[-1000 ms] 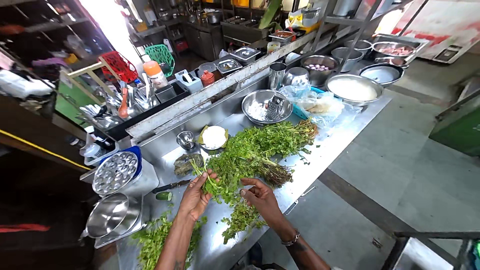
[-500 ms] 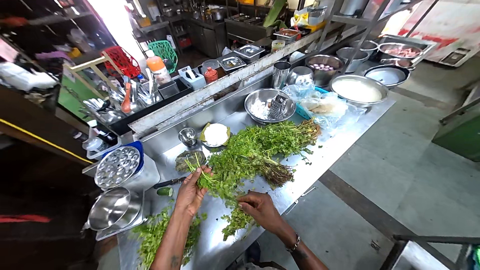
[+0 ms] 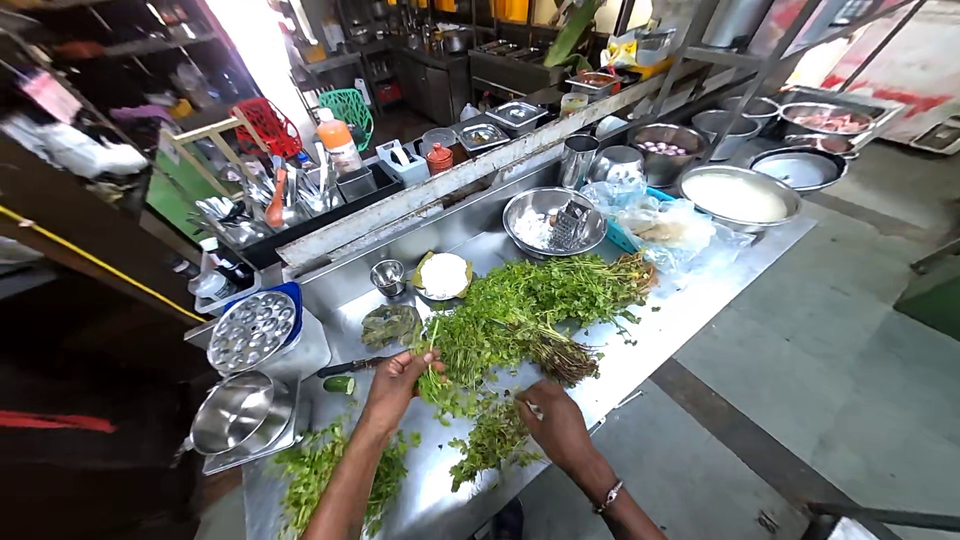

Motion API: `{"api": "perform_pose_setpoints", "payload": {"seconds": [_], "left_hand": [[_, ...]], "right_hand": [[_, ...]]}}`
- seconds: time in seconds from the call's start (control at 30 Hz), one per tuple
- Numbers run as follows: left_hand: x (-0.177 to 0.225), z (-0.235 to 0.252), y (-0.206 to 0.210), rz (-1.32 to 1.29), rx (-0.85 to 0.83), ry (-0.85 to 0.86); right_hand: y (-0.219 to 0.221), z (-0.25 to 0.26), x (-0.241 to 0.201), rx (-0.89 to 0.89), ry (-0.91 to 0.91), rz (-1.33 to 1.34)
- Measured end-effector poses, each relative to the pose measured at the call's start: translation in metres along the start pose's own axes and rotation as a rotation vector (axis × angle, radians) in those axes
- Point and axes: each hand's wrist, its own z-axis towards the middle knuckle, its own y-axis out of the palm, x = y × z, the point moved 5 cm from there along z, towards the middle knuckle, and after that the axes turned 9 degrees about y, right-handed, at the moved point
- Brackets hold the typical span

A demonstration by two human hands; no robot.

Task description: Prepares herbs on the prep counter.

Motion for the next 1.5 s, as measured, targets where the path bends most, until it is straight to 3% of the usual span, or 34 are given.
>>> {"api": "perform_pose_setpoints", "payload": {"seconds": [0.07, 0.13, 0.27, 0.37, 0.53, 0.73, 0.83, 0.97, 1.03, 1.13, 1.27, 1.4, 1.5], "left_hand": [[-0.001, -0.002, 0.012, 0.093, -0.106, -0.024], [-0.004, -0.002, 0.023, 0.18, -0.216, -0.011], [-0.004, 0.0, 0.04, 0.42, -0.387, 0.032], [-0.003, 0.004, 0.042, 0.623, -0.462, 0.005], [0.001, 0.004, 0.04, 0.73, -0.587, -0.07], [-0.001, 0.002, 0.051, 1.029, -0.616, 0.123], [0.0, -0.001, 0.046, 0.896, -0.571, 0.169], [0.018, -0.01, 0.025, 0.336, -0.469, 0.235], [0.03, -0.019, -0.002, 0.134, -0.316, 0.218], [0.046, -0.044, -0.05, -0.059, -0.093, 0.186], [0.038, -0.08, -0.116, -0.134, 0.096, 0.127], [-0.023, -0.107, -0.168, -0.251, 0.204, -0.025], [-0.037, -0.123, -0.176, -0.443, 0.347, -0.05]], "right_hand": [[-0.023, 0.008, -0.028, 0.156, -0.217, 0.139], [-0.038, 0.015, -0.062, 0.19, -0.431, 0.136], [-0.035, 0.032, -0.112, -0.013, -0.683, -0.16], [-0.022, 0.044, -0.112, -0.091, -0.735, -0.335], [-0.007, 0.041, -0.1, -0.016, -0.799, -0.452], [0.002, 0.041, -0.097, 0.082, -0.702, -0.363], [0.004, 0.049, -0.087, -0.066, -0.409, 0.077], [0.007, 0.052, -0.061, -0.265, 0.068, 0.72], [0.014, 0.05, -0.048, -0.247, 0.114, 0.689], [0.041, 0.039, -0.018, -0.226, 0.017, 0.287], [0.074, 0.02, 0.002, -0.475, 0.087, -0.272], [0.067, 0.024, 0.0, -0.212, -0.009, -0.177], [0.067, 0.029, -0.026, -0.202, -0.068, 0.036]]}}
